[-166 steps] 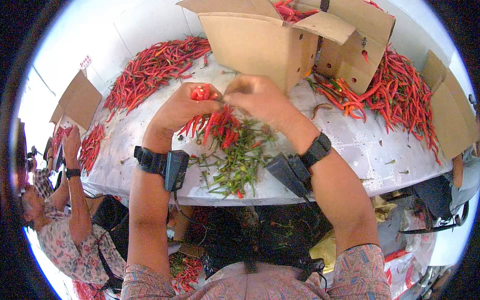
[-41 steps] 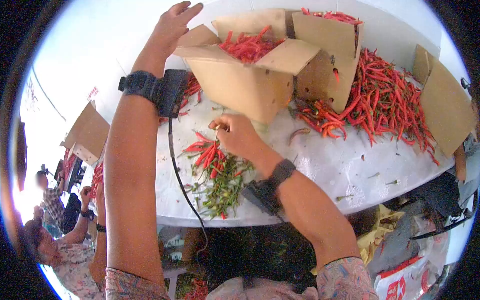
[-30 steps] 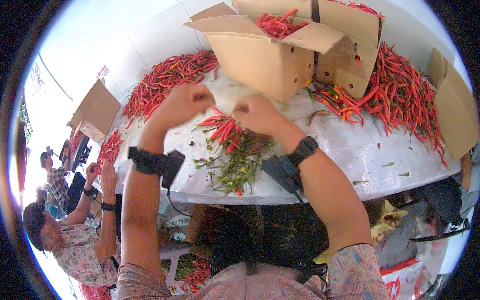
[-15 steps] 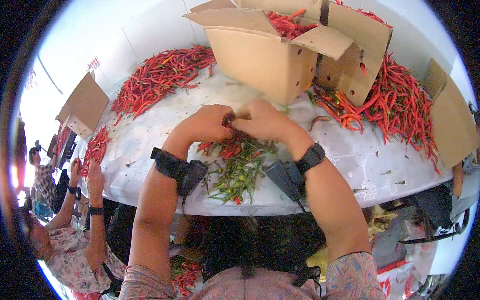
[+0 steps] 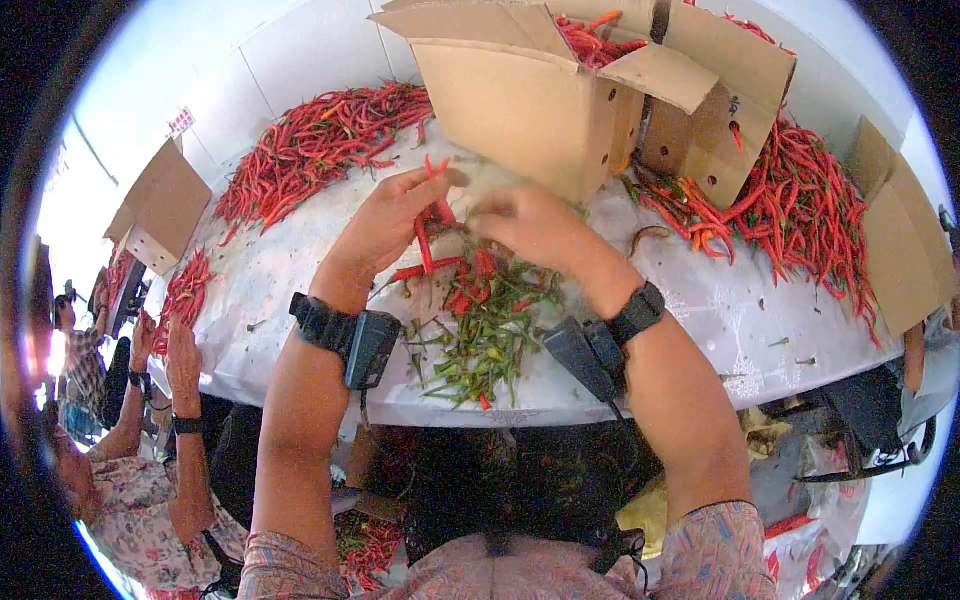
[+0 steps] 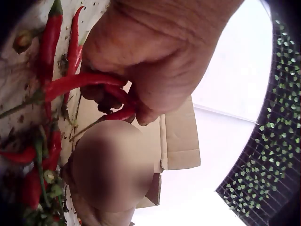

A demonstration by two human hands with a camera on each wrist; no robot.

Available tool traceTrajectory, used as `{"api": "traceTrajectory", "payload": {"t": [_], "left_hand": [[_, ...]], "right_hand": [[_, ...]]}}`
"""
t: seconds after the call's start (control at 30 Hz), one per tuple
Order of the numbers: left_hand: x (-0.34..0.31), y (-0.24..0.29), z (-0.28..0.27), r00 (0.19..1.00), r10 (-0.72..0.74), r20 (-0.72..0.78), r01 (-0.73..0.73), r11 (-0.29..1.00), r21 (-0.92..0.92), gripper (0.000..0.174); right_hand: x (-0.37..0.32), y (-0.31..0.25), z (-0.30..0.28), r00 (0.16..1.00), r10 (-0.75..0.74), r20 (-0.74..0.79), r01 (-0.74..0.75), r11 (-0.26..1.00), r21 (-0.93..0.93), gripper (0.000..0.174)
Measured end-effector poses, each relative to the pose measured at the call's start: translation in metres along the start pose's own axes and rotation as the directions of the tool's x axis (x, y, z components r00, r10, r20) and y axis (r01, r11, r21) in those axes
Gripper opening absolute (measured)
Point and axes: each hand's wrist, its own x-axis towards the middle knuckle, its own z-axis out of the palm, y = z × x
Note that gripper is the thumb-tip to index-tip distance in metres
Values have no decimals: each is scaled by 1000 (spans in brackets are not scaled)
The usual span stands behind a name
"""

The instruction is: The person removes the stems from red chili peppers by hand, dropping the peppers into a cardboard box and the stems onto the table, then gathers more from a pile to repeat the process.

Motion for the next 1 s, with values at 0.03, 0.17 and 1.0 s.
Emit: {"api": "traceTrajectory", "payload": {"t": [0.03, 0.17, 1.0], "left_hand": [[0, -1, 0, 1000, 15, 13, -14, 998, -58, 34], [0, -1, 6, 1000, 16, 17, -14, 991, -131, 32], [0, 0, 2, 836, 546, -53, -379, 645, 663, 22]], "right_hand": [[0, -1, 1, 1000, 5, 2, -5, 1000, 9, 22], [4, 6, 5, 996, -86, -3, 85, 992, -93, 28], [4, 4, 3, 975, -129, -181, 79, 962, -259, 19]]}}
